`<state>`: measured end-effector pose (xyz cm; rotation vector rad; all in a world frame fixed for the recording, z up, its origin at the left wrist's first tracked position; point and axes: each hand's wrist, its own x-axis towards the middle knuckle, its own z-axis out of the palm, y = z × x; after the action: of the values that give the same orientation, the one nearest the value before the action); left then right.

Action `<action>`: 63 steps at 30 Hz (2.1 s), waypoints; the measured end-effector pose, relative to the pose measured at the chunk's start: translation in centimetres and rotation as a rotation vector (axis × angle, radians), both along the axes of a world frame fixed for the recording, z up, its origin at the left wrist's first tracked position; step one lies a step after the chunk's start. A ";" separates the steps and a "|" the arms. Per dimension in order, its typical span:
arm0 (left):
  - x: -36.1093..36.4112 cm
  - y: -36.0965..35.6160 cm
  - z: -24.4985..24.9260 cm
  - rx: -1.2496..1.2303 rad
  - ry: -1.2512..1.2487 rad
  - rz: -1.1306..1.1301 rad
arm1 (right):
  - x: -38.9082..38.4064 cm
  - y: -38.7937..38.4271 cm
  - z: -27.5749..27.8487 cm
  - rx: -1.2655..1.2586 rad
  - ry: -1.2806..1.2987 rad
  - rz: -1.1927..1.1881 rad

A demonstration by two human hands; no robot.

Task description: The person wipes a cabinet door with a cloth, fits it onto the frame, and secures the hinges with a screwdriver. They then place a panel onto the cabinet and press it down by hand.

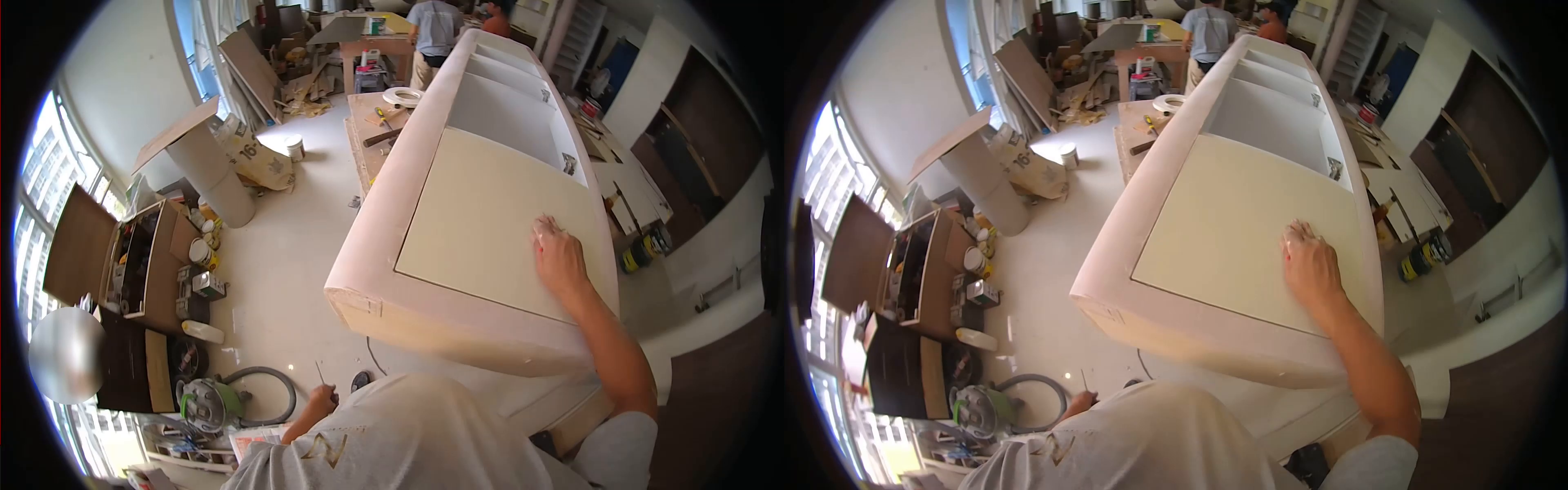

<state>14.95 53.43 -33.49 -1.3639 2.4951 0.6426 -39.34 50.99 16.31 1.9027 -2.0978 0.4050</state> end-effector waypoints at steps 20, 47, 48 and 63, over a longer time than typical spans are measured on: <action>4.9 -10.6 0.8 0.821 0.617 1.257 | 3.2 -3.4 0.3 -0.089 -0.031 -0.025; 1.0 -12.0 3.2 0.150 -0.110 -0.202 | 14.2 7.5 1.0 0.179 0.014 0.196; 0.2 -11.9 4.6 0.360 0.035 0.119 | 14.0 7.4 1.4 0.179 -0.002 0.204; 4.2 -26.2 7.0 0.903 0.569 1.260 | 17.3 -5.8 3.2 0.090 -0.183 0.108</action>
<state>19.16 27.21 -26.47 -2.2818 0.8462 2.2157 -22.08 45.21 19.55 2.1097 -2.1658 0.5358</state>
